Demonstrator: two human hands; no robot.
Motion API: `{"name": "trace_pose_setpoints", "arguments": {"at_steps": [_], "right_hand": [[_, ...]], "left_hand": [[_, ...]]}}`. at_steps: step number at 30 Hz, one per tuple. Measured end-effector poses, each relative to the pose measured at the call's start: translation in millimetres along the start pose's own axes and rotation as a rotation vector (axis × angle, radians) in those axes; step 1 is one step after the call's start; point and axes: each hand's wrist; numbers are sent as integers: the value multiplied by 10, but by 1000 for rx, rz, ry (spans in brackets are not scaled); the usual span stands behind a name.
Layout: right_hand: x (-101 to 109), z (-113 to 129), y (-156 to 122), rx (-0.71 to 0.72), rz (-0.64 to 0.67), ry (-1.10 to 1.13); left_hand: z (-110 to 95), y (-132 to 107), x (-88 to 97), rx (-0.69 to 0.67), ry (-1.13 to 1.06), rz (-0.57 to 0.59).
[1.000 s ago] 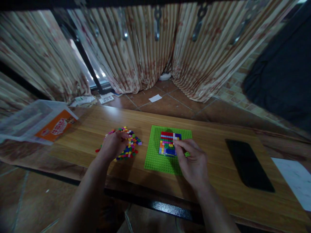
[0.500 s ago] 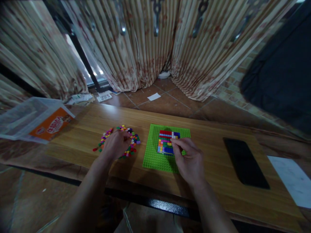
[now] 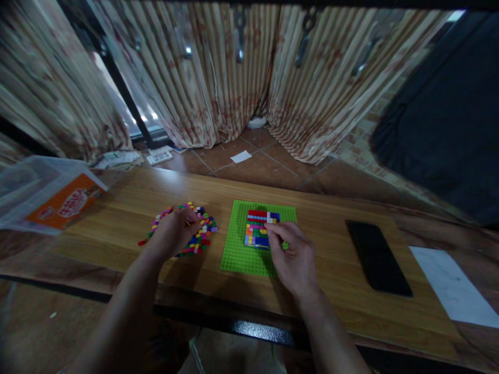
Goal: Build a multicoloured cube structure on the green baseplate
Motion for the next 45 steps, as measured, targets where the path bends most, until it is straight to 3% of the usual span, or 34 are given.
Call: {"name": "trace_pose_setpoints", "arguments": {"at_steps": [3, 6, 10, 14, 21, 25, 28, 32, 37, 45], "right_hand": [[-15, 48, -7, -15, -19, 35], [-36, 132, -22, -33, 5, 92], [-48, 227, -27, -3, 100, 137], [-45, 233, -21, 7, 135, 158], [7, 163, -29, -8, 187, 159], [81, -4, -4, -46, 134, 120], [131, -152, 19, -107, 43, 73], [142, -191, 19, -126, 98, 36], [93, -77, 9, -57, 225, 2], [16, -60, 9, -60, 172, -21]], "left_hand": [[-27, 18, -12, -81, -375, 13], [-183, -42, -101, -161, -788, 91], [-467, -207, -289, -221, -990, 186], [-624, -311, -446, -262, -1020, 298], [-666, -359, -587, -336, -994, 285], [-648, -346, -590, -322, -876, 214], [-594, -296, -593, -223, -798, 117], [-544, -246, -607, -113, -676, 52], [-606, -272, -581, -106, -612, 87], [-630, -291, -580, -168, -622, 150]]}}
Point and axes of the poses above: each hand's wrist, its own y-axis towards the middle knuckle, its own x-axis out of the back of the hand, z = x × y, and after that the axes turned 9 degrees about -y, right-handed
